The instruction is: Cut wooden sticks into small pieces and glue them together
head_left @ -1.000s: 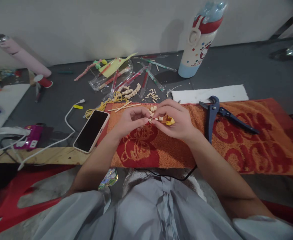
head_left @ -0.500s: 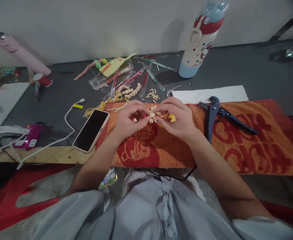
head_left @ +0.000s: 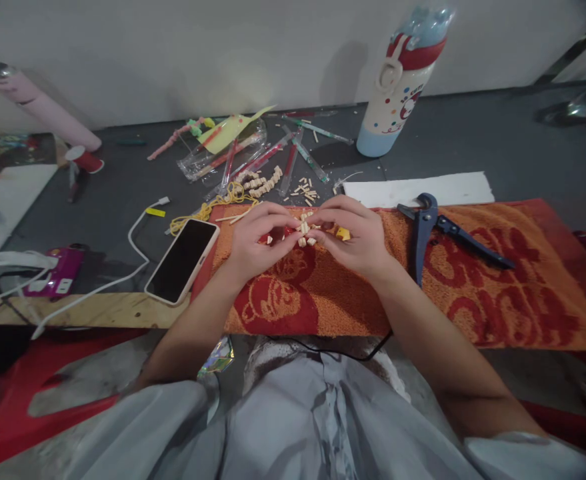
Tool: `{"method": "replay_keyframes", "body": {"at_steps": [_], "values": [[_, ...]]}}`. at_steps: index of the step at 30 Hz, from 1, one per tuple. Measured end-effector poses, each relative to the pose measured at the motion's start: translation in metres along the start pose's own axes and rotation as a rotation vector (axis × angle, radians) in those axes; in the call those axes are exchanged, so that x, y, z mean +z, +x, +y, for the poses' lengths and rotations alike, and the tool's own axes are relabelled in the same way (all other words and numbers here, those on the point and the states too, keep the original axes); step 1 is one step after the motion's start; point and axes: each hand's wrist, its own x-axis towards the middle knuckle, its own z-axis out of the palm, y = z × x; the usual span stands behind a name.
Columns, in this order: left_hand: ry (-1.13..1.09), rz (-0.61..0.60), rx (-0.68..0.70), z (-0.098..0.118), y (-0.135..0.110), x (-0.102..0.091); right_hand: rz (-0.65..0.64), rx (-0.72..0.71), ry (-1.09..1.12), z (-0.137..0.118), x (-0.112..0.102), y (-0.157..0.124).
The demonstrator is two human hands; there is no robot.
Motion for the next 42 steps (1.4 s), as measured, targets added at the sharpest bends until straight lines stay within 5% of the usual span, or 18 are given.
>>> {"method": "replay_keyframes", "body": {"at_steps": [13,20,31,42], "values": [[-0.025,0.012,-0.005,0.000,-0.001,0.001,0.035,-0.012,0.023,-0.001,0.001,0.001],[-0.155,0.010,-0.210,0.001,-0.001,0.002,0.016,0.145,0.107,-0.002,0.002,0.003],[-0.161,0.001,-0.287,-0.004,-0.002,0.007,0.038,0.312,0.271,0.006,0.009,0.001],[-0.185,0.011,-0.285,-0.002,-0.001,0.009,0.035,0.306,0.280,0.007,0.011,0.002]]}}
